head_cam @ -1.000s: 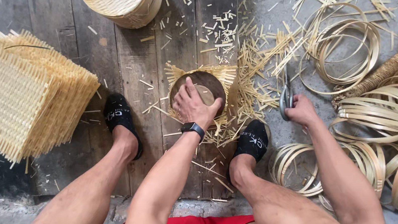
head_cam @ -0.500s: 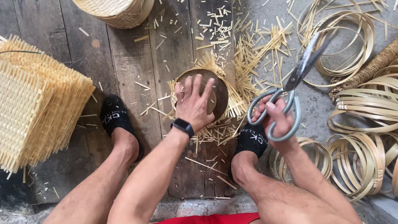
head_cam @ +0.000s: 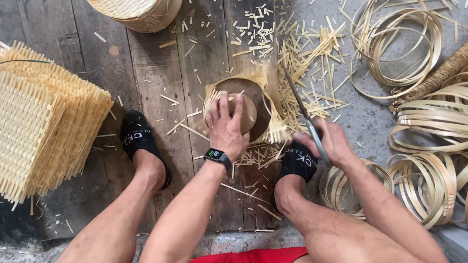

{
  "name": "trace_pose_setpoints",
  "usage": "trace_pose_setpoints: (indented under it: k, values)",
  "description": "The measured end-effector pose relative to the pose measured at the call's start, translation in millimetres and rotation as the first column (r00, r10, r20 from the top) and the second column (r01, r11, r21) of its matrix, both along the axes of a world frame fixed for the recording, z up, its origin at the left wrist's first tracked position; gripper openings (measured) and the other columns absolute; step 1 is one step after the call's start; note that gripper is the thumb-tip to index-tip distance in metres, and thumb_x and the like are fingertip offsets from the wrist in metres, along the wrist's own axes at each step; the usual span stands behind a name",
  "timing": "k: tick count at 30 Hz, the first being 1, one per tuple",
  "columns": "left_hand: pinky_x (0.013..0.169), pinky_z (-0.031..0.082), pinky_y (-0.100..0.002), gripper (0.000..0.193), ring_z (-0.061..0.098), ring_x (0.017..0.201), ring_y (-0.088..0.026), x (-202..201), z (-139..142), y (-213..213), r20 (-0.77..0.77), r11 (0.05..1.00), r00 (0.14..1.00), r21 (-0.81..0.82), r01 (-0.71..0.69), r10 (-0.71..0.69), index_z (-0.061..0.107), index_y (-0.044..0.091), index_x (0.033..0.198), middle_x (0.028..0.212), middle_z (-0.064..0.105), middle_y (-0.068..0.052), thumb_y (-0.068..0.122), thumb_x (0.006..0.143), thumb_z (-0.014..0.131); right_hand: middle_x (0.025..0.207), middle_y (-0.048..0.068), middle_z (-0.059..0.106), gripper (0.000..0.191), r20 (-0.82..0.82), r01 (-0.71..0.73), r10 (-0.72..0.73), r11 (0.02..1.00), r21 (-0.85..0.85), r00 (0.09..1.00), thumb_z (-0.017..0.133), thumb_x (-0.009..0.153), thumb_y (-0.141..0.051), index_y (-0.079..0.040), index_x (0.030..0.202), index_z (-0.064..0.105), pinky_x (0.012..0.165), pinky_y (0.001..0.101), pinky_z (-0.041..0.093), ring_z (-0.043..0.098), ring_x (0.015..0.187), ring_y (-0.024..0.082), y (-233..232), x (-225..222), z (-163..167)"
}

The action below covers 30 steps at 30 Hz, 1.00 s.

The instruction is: The person sits on the workshop floor and trims the overhanging edges of a square woven bamboo panel with scissors, working the panel over a round wooden form. They rotate the panel, press it against the form, cut off excess strips, and set trimmed panels onto a stack of finished panels.

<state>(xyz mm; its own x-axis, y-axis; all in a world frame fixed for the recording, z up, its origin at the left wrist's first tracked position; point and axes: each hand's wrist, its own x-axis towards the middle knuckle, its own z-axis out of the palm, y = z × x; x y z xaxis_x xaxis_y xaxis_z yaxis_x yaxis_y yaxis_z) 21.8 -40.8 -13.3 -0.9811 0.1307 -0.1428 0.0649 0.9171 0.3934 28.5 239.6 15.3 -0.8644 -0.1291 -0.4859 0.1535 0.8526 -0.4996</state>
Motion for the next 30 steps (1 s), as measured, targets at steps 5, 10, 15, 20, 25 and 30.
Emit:
trace_pose_setpoints:
  k: [5,10,15,20,25,30]
  values:
    - [0.114,0.018,-0.069,0.115,0.021,0.143,-0.049,-4.4,-2.8,21.4,-0.005,0.995,0.999,0.094,-0.045,0.046,0.032,0.021,0.15,0.155,0.023,-0.025,0.038,0.055,0.096,0.107,0.027,0.063,0.074,-0.021,-0.105,0.115,0.958,0.268,0.993,0.071,0.083,-0.063,0.004,0.111,0.058,0.083,0.0572,0.051,0.064,0.1,0.046,10.3,0.2,-10.9]
    - [0.113,0.026,-0.066,0.108,0.024,0.143,-0.049,7.0,-6.7,39.4,-0.125,0.991,0.99,0.122,-0.054,0.069,0.035,0.022,0.158,0.156,0.026,-0.024,0.035,0.068,0.093,0.105,0.022,0.066,0.051,-0.097,-0.121,0.165,0.929,0.35,0.982,0.066,0.088,-0.045,0.0,0.112,0.06,0.079,0.0518,0.056,0.068,0.095,0.039,-5.2,-9.1,-29.9]
    - [0.112,0.028,-0.064,0.108,0.026,0.142,-0.048,1.7,-11.4,31.2,-0.128,0.994,0.992,0.107,0.009,0.005,0.037,0.023,0.156,0.155,0.028,-0.023,0.034,0.065,0.093,0.102,0.016,0.069,0.032,0.109,-0.278,0.256,0.854,0.441,0.961,0.059,0.099,-0.032,-0.002,0.109,0.063,0.075,0.0456,0.059,0.071,0.086,0.027,21.8,-33.0,-26.4]
    - [0.113,0.028,-0.063,0.107,0.027,0.142,-0.047,-2.3,-11.2,26.8,-0.133,0.985,0.988,0.141,0.101,-0.083,0.04,0.023,0.153,0.155,0.029,-0.021,0.03,0.061,0.094,0.091,0.02,0.065,0.045,-0.119,-0.241,0.325,0.86,0.45,0.938,0.072,0.083,-0.04,0.001,0.097,0.061,0.074,0.0472,0.056,0.066,0.085,0.032,16.3,-46.3,-26.3]
    - [0.114,0.027,-0.061,0.104,0.027,0.144,-0.043,-8.2,-5.0,17.7,-0.084,0.96,0.972,0.157,0.232,-0.221,0.045,0.025,0.152,0.156,0.032,-0.017,0.029,0.06,0.094,0.098,0.017,0.065,0.038,-0.171,-0.257,0.373,0.844,0.471,0.912,0.072,0.077,-0.029,-0.002,0.103,0.062,0.079,0.0437,0.054,0.065,0.094,0.03,14.8,-55.8,-46.0]
    - [0.115,0.028,-0.061,0.096,0.029,0.144,-0.041,-16.4,-3.8,10.4,-0.062,0.933,0.948,0.17,0.318,-0.312,0.049,0.025,0.148,0.157,0.033,-0.013,0.029,0.062,0.092,0.105,0.014,0.065,0.025,-0.154,-0.273,0.379,0.844,0.461,0.912,0.065,0.089,-0.025,-0.008,0.107,0.063,0.084,0.042,0.053,0.065,0.1,0.029,34.7,-56.9,-46.8]
